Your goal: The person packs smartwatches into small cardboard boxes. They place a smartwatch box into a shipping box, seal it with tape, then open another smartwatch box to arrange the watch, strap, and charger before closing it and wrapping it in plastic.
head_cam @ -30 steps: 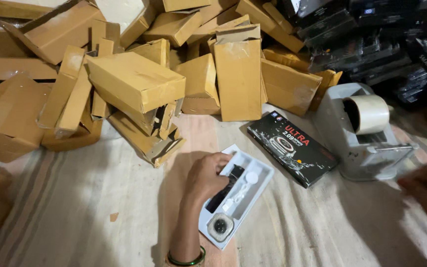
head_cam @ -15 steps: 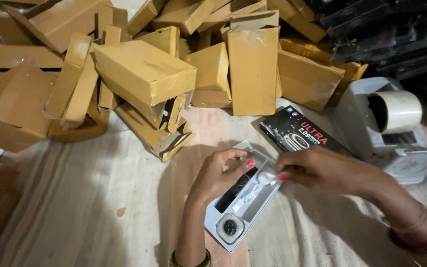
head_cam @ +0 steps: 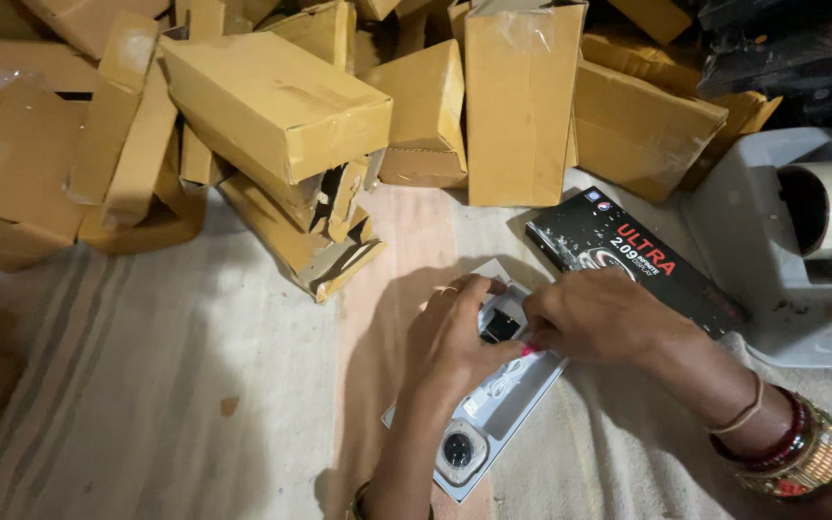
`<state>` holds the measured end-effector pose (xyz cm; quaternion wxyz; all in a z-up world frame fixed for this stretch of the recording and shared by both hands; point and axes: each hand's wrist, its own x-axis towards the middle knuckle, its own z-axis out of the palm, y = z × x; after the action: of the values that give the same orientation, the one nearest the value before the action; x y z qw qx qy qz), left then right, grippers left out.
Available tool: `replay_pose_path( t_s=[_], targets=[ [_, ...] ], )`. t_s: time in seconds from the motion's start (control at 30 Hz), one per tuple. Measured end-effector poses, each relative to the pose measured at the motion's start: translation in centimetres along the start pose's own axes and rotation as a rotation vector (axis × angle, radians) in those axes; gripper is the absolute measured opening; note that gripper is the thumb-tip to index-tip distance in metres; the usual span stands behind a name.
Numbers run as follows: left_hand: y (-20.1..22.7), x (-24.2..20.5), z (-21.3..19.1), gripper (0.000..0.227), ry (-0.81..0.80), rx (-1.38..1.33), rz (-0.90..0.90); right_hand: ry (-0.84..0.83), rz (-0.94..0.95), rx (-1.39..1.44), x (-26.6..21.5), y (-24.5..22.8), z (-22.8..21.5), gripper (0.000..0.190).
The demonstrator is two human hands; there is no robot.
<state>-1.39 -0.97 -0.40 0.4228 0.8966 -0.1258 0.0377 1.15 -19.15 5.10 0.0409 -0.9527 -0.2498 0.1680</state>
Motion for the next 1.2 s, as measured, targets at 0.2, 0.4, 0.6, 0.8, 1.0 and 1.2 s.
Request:
replay_pose_path(
  t_s=[0.2,0.4,0.6,0.8,1.0,1.2],
  targets=[
    [0.0,0.2,0.5,0.070,-0.052,0.132,-0.138,-0.074,0.403,0.022,0.7,-0.5,-0.7,0.067],
    [1.6,0.0,-0.5,0.069,-0.086,0.192,-0.193,0.331,0.305,0.221,-3.5,1.8,-1.8,0.035],
    [2.6,0.2,-1.1,0.073,-0.113,0.210,-0.212,0.062,0.225,0.135,-3.0,-0.9,2.2,0.021],
    [1.8,0.1,-0.6,0.078,-0.173,0.278,-0.266,0.212,0.105,0.050,-0.7,0.1,4.5,0.018],
    [0.8,-0.6,-2.4,0.110,-0.289,-0.012,-0.239,0.169,0.030,0.013,-0.6,0.4,4.0,0.016],
    [1.9,-0.7,-3.2,0.131,-0.380,0.194,-0.281,0.139,0.201,0.135,-1.2,-1.0,3.3,0.015]
  ],
)
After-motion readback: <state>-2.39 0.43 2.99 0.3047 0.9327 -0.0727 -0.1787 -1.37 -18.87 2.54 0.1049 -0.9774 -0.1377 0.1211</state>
